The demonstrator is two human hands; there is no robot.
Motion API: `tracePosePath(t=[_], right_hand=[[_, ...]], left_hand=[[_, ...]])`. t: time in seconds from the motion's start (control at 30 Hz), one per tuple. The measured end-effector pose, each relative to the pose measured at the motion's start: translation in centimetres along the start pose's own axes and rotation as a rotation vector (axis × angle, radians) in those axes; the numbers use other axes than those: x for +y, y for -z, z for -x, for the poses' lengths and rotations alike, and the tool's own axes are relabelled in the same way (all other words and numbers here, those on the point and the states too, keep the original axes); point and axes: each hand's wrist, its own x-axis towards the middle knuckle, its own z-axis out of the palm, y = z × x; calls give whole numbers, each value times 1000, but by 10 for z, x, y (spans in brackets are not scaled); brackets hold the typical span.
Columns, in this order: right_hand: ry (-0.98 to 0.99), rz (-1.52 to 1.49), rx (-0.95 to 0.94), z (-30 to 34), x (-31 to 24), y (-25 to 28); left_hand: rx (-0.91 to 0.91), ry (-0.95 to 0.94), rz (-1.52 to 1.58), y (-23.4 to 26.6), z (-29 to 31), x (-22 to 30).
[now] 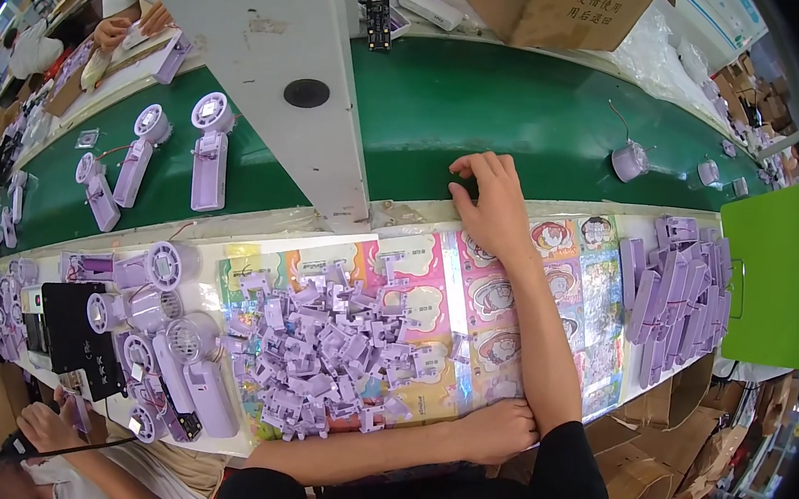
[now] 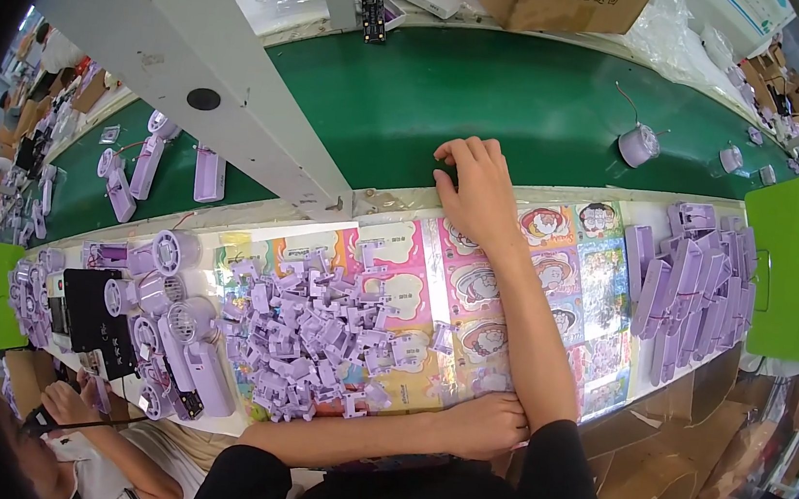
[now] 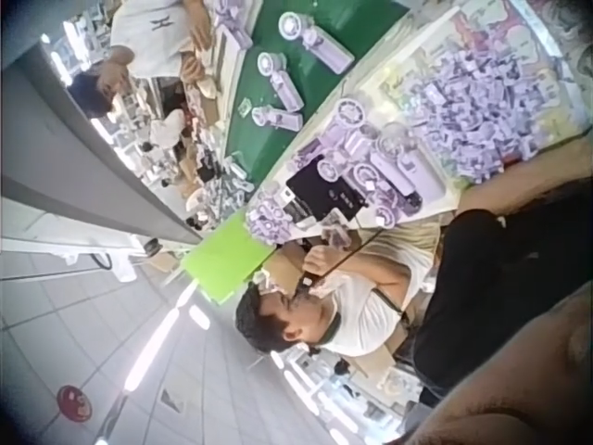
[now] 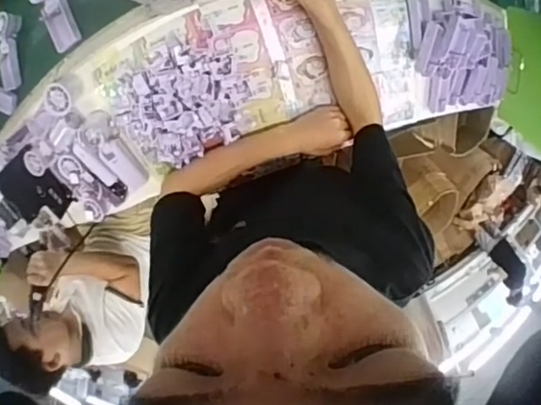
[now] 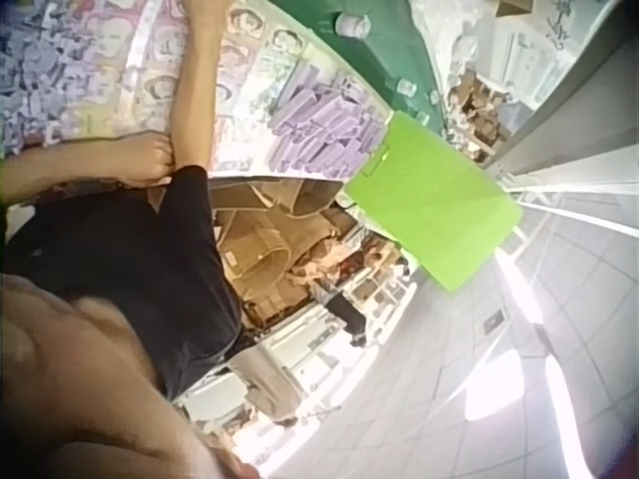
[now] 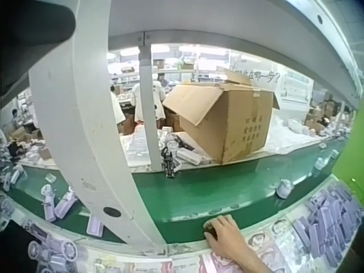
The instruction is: The person assembles portable mini fans by fitting fan heads, motor components, and plastic casing pieces together by hand, then places the assembled units onto the conveyor belt.
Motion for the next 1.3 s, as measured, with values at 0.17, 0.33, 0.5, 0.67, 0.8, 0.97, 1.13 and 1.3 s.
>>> tracePosePath(t=[0.17, 0.33, 0.5, 0.67, 0.8, 0.97, 1.13, 1.3], right_hand=[[-26, 14, -7, 1, 2, -2], [-48, 20, 12, 2, 0, -3], [159, 162, 67, 2, -2, -4], [165, 155, 76, 1, -4, -7], [120, 119, 68, 2, 1, -5], [75, 132, 61, 3, 5, -9], [66, 135, 36, 3, 6, -7], [-128, -428, 42, 2, -11, -2]], left_hand=[[-5, 10, 1, -3, 0, 0], [-27, 6, -14, 1, 0, 1], [-18, 10, -7, -3, 1, 0], [20, -3, 2, -4, 1, -1], [-10, 4, -10, -1, 0, 1], [-14, 9, -2, -1, 1, 1], [29, -10, 2, -1, 0, 1], [-2, 12, -7, 0, 2, 1]])
